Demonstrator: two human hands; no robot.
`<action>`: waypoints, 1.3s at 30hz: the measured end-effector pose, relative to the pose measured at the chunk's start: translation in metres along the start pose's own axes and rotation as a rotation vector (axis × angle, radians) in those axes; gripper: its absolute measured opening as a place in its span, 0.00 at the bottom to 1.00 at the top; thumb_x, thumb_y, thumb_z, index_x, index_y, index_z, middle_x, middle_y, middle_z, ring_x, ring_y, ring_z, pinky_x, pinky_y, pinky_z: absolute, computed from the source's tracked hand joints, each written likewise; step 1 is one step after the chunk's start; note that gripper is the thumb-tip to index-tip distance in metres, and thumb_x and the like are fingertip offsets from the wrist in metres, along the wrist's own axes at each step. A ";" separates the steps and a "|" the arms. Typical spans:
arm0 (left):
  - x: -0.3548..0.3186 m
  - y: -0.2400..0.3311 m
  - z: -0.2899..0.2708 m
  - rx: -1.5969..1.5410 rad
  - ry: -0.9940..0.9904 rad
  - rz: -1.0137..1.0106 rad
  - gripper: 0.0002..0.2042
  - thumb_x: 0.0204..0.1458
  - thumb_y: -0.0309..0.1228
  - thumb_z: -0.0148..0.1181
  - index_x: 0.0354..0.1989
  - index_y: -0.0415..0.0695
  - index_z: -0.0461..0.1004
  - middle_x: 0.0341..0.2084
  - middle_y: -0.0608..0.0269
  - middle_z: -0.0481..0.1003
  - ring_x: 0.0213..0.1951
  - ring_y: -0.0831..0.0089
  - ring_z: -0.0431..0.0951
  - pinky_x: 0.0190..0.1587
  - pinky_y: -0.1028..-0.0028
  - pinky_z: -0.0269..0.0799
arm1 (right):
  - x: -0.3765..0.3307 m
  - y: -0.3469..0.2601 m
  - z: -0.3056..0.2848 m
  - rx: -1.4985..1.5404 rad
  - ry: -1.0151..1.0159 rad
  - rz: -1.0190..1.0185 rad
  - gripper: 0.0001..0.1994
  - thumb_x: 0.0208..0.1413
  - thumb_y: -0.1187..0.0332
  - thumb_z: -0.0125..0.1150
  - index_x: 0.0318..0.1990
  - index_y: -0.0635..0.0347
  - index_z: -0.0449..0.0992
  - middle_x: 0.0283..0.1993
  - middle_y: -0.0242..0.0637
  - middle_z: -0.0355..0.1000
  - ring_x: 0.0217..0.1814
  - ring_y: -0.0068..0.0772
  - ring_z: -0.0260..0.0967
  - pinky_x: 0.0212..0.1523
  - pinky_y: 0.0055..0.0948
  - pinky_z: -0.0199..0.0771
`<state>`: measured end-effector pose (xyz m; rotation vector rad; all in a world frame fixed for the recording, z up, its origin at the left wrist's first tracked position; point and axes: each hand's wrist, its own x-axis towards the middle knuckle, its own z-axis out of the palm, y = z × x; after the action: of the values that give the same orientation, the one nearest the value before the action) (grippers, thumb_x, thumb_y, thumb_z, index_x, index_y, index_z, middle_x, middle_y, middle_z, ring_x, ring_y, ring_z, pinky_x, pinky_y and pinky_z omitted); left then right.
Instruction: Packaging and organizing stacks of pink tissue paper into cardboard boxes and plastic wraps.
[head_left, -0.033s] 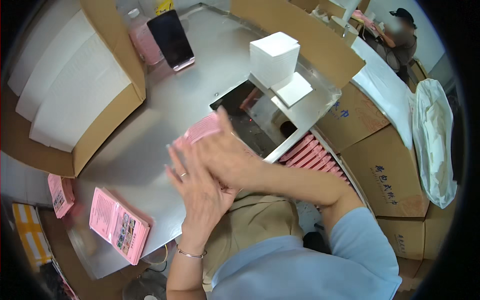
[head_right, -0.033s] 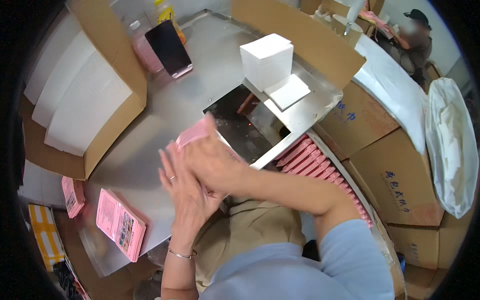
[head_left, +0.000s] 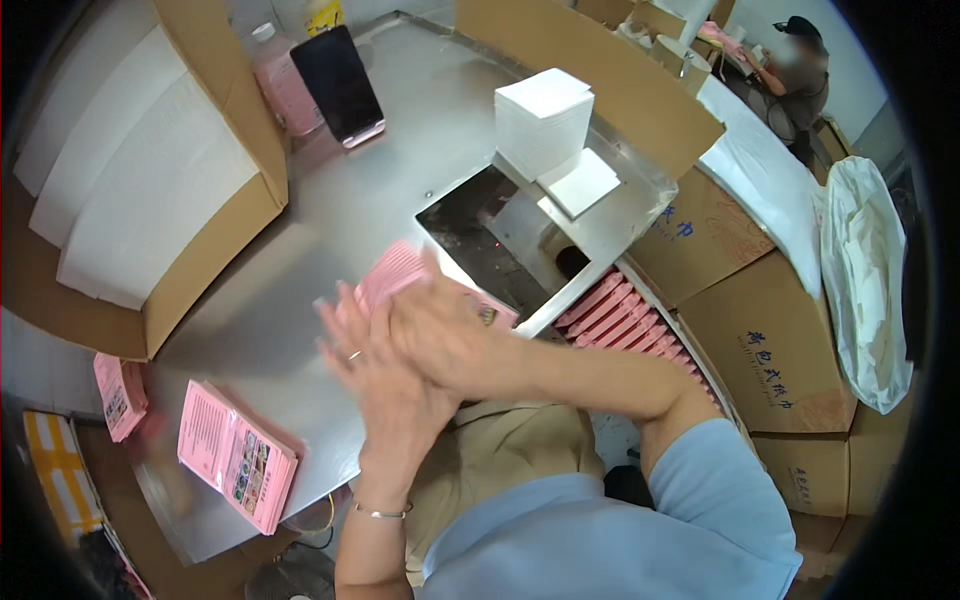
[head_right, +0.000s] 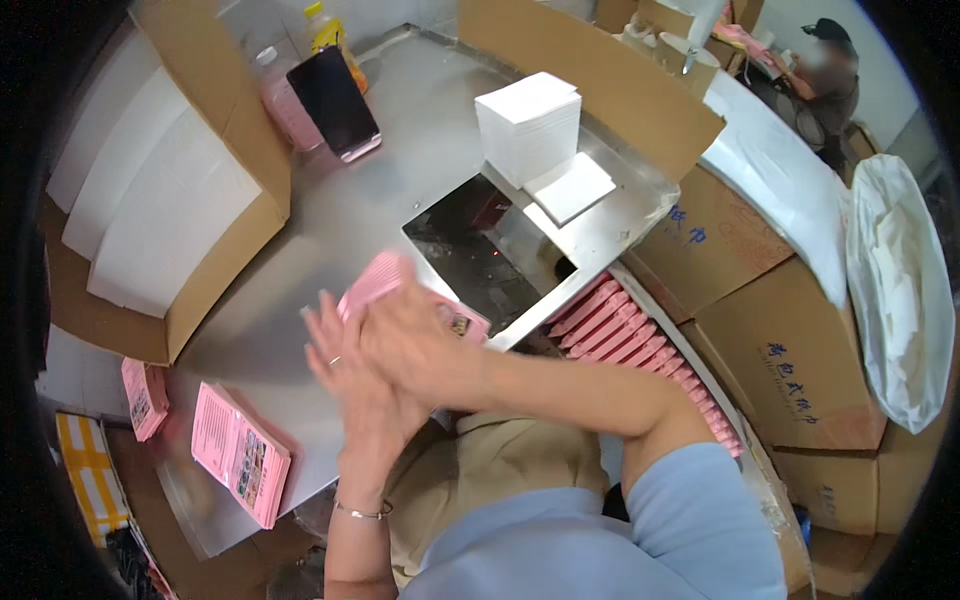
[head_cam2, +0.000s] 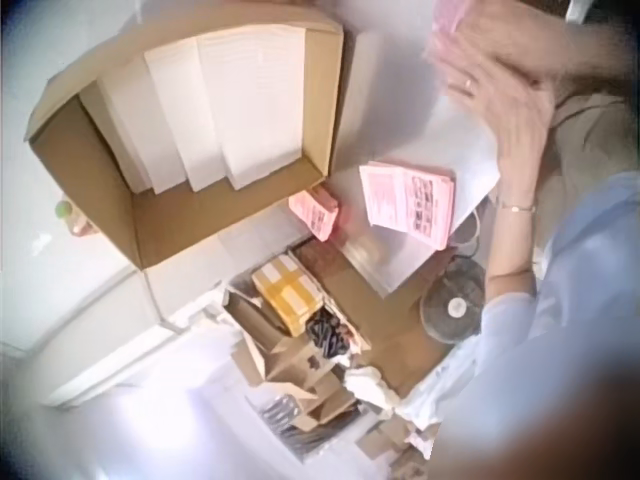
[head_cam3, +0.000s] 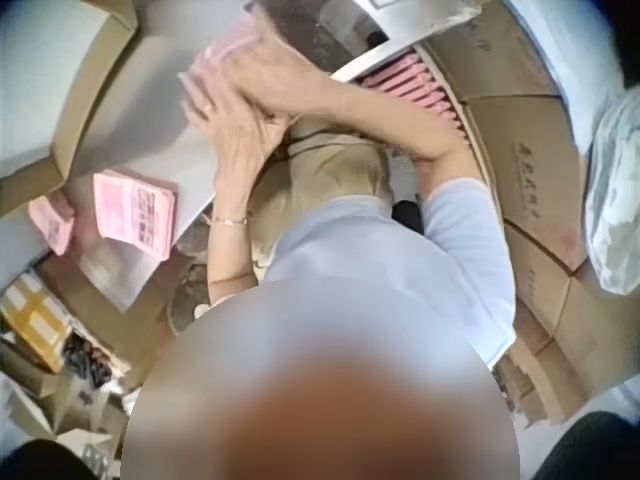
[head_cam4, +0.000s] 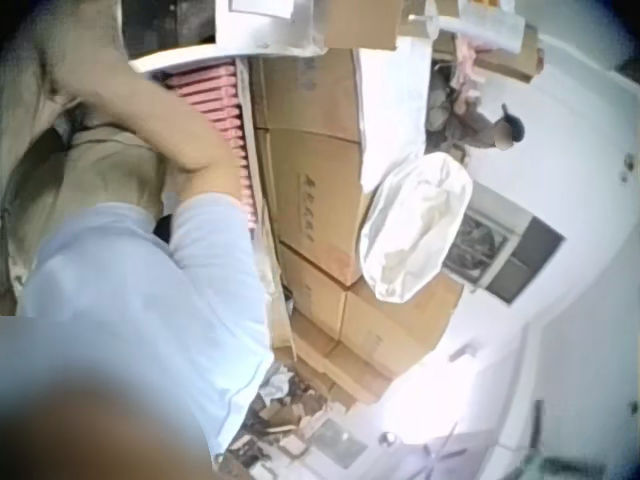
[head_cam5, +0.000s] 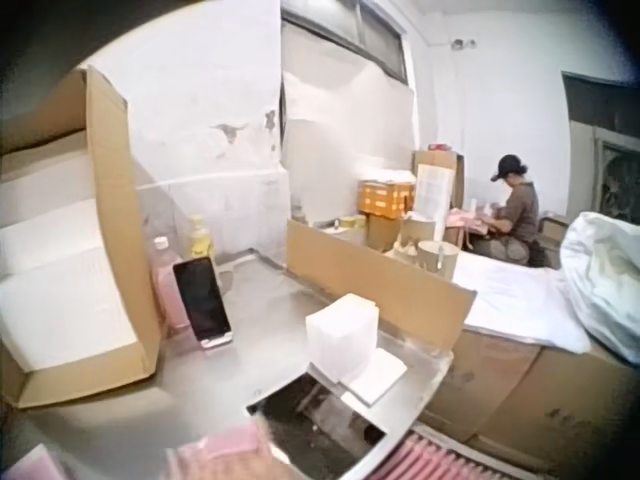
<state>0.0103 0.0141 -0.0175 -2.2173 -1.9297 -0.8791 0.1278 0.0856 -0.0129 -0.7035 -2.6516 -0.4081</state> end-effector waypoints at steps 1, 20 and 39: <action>-0.001 -0.004 -0.005 0.054 -0.053 -0.027 0.38 0.41 0.44 0.67 0.62 0.41 0.66 0.70 0.41 0.53 0.70 0.40 0.51 0.62 0.45 0.51 | -0.010 0.000 -0.002 -0.010 -0.003 0.001 0.09 0.45 0.69 0.59 0.34 0.62 0.74 0.31 0.39 0.69 0.36 0.41 0.71 0.65 0.63 0.58; -0.001 0.005 -0.003 0.150 -0.098 0.004 0.25 0.50 0.46 0.66 0.48 0.39 0.72 0.43 0.46 0.70 0.41 0.49 0.71 0.37 0.59 0.72 | -0.028 0.185 -0.078 -0.187 0.746 0.690 0.07 0.52 0.69 0.64 0.35 0.59 0.84 0.31 0.38 0.72 0.39 0.39 0.70 0.38 0.36 0.71; 0.002 0.006 0.011 0.041 0.016 -0.018 0.21 0.48 0.45 0.67 0.41 0.40 0.74 0.38 0.53 0.68 0.38 0.58 0.70 0.34 0.61 0.64 | -0.017 0.207 -0.023 -0.070 0.184 0.692 0.11 0.53 0.68 0.57 0.39 0.63 0.82 0.41 0.49 0.73 0.45 0.49 0.70 0.48 0.45 0.70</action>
<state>0.0201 0.0195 -0.0236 -2.1665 -1.9460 -0.8492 0.2558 0.2424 0.0373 -1.4491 -2.0577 -0.3409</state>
